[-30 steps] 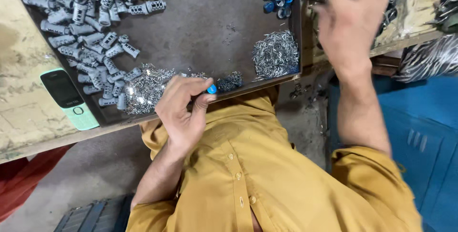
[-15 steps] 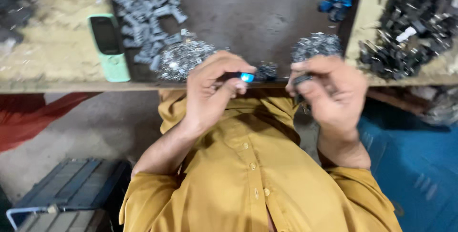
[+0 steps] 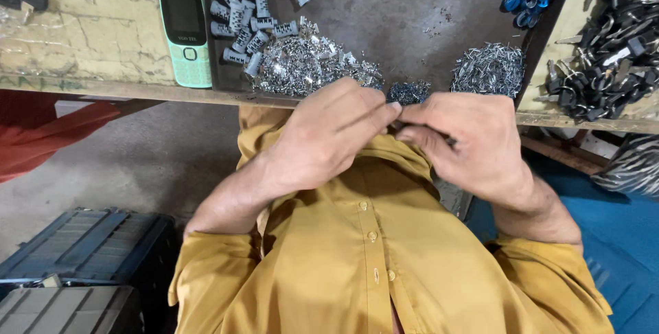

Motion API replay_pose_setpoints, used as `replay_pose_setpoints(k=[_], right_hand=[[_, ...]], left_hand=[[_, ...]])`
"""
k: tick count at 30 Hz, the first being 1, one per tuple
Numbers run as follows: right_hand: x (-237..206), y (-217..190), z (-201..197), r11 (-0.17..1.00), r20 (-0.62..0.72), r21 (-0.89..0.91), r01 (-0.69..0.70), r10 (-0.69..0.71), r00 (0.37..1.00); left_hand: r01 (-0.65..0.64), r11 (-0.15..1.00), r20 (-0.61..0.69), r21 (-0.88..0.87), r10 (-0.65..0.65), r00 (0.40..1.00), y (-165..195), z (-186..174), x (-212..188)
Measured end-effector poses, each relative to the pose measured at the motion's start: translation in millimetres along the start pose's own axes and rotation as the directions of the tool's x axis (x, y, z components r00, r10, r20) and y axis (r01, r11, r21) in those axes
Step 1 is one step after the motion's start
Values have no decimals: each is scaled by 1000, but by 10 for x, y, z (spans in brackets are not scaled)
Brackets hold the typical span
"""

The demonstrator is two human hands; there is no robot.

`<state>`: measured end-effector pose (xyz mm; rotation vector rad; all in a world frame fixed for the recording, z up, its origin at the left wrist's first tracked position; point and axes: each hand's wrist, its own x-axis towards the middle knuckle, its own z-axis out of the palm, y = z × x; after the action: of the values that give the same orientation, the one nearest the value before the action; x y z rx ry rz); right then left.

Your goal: The person sits at a workbench assembling small lock cylinder components by hand. They pick up tiny metal pins and springs from piles on a tray, insert them into lock plugs held in their fingers, press blue caps onto the plugs, and place finished plugs back on the tray, repeating the cycle.

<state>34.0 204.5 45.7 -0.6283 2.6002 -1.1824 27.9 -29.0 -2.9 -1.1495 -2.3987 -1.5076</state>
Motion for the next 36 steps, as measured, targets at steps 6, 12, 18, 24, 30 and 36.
replay_pose_setpoints(k=[6,12,18,24,30,36], right_hand=[[89,1,117,956,-96,226,-186,212,973],[258,114,224,920,50,306,-244,240,969],[421,-37,436,804,153,559,-204,141,978],[295,-84,654,563,132,785,-257,254,958],[66,-137,741,810,-45,575,-119,176,983],[-27,-146,730,873,-52,477,-105,147,988]], left_hand=[[125,986,-95,-106,-136,986,-35,15,16],[213,959,-116,-185,-237,965,-196,-59,-95],[282,886,-231,-367,-381,895,-191,-150,-185],[288,867,-300,-406,-425,854,-143,-90,-307],[237,901,-259,-362,-341,903,-83,-88,-285],[170,930,-212,-326,-247,946,-32,-99,-267]])
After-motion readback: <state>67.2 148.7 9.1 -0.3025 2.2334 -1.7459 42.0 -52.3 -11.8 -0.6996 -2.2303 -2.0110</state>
